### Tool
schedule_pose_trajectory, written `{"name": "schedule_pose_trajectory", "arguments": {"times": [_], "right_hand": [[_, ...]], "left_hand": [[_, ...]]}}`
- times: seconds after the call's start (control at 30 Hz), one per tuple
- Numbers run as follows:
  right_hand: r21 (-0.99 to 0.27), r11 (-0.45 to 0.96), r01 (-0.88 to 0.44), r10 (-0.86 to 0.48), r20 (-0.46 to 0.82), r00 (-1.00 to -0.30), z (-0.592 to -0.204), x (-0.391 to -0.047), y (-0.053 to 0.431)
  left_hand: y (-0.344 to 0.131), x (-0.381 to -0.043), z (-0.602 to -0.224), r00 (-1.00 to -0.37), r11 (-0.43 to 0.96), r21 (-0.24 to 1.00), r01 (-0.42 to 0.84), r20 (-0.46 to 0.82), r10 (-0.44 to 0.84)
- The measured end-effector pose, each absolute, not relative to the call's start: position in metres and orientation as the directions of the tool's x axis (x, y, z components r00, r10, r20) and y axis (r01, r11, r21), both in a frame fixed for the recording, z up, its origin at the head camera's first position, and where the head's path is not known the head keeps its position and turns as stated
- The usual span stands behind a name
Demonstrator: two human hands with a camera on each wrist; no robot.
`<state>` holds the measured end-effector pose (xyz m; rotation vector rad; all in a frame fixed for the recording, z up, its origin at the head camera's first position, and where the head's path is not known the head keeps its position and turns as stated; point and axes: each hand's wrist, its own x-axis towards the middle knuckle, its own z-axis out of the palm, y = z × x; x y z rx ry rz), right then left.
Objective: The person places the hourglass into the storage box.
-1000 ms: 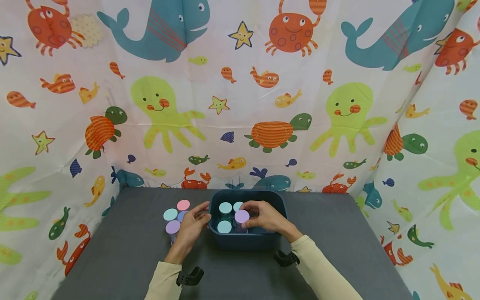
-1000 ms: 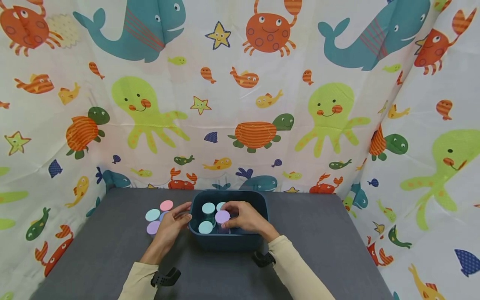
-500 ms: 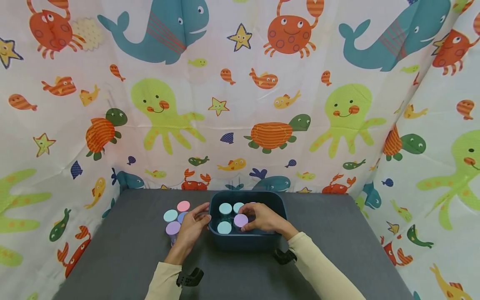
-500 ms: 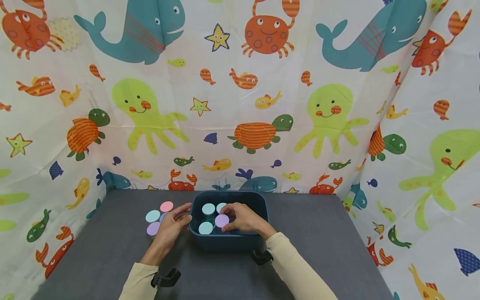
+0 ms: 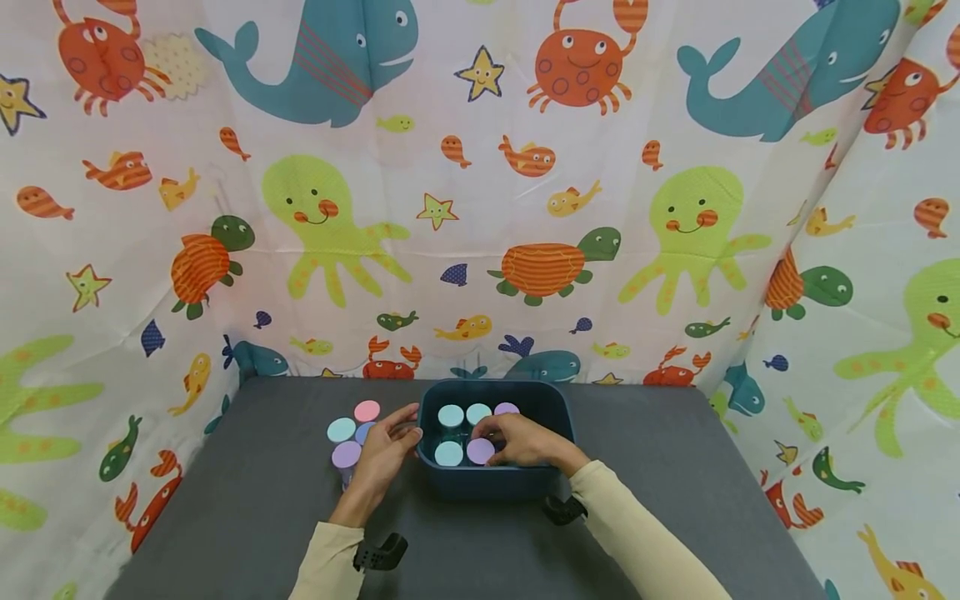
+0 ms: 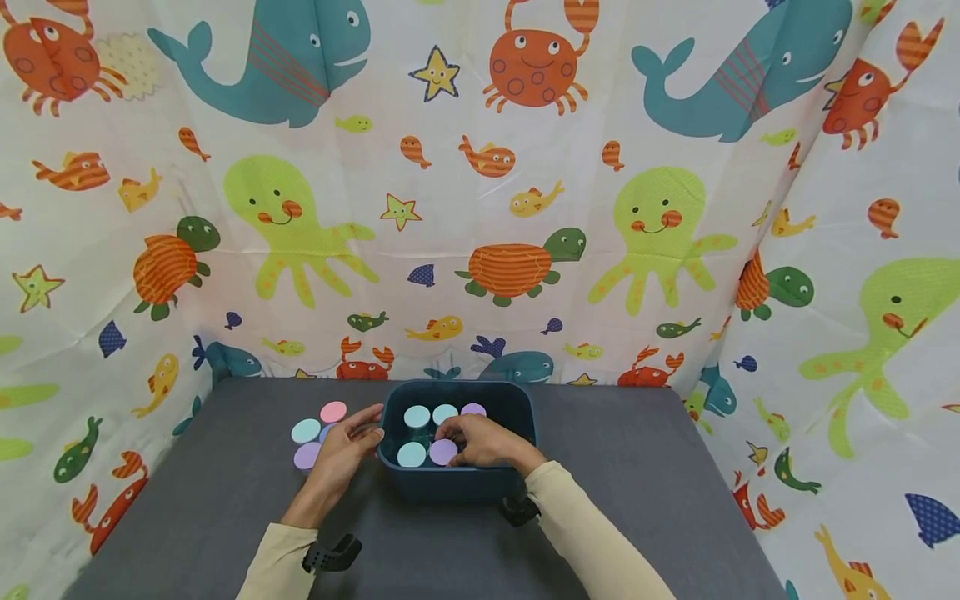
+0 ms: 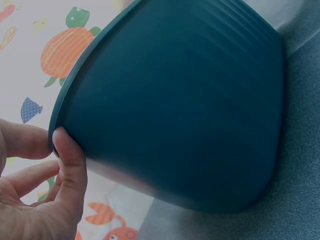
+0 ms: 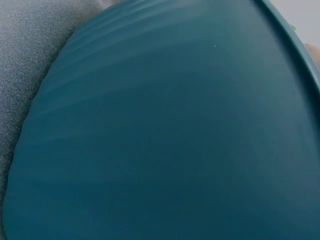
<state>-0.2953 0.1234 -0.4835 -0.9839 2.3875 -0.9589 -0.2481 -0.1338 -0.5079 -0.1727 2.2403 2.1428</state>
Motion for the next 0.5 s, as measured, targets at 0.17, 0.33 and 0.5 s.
{"name": "schedule_pose_trajectory", "arguments": {"times": [0.17, 0.33, 0.5], "right_hand": [[-0.708, 0.531, -0.465, -0.731, -0.106, -0.674, -0.4841, -0.2954, 0.1220], [-0.709, 0.531, -0.463, -0.732, -0.110, -0.672, -0.4838, -0.2961, 0.1217], [-0.721, 0.528, -0.448, -0.736, -0.126, -0.665, -0.4836, -0.2967, 0.1211]], "left_hand": [[-0.1338, -0.2478, -0.5078, -0.993, 0.040, 0.993, -0.107, -0.105, -0.052], [-0.1339, -0.2475, -0.5075, -0.994, 0.039, 0.995, -0.094, -0.092, -0.054], [-0.1342, -0.2471, -0.5064, -0.994, 0.039, 0.995, -0.095, -0.092, -0.053]]}}
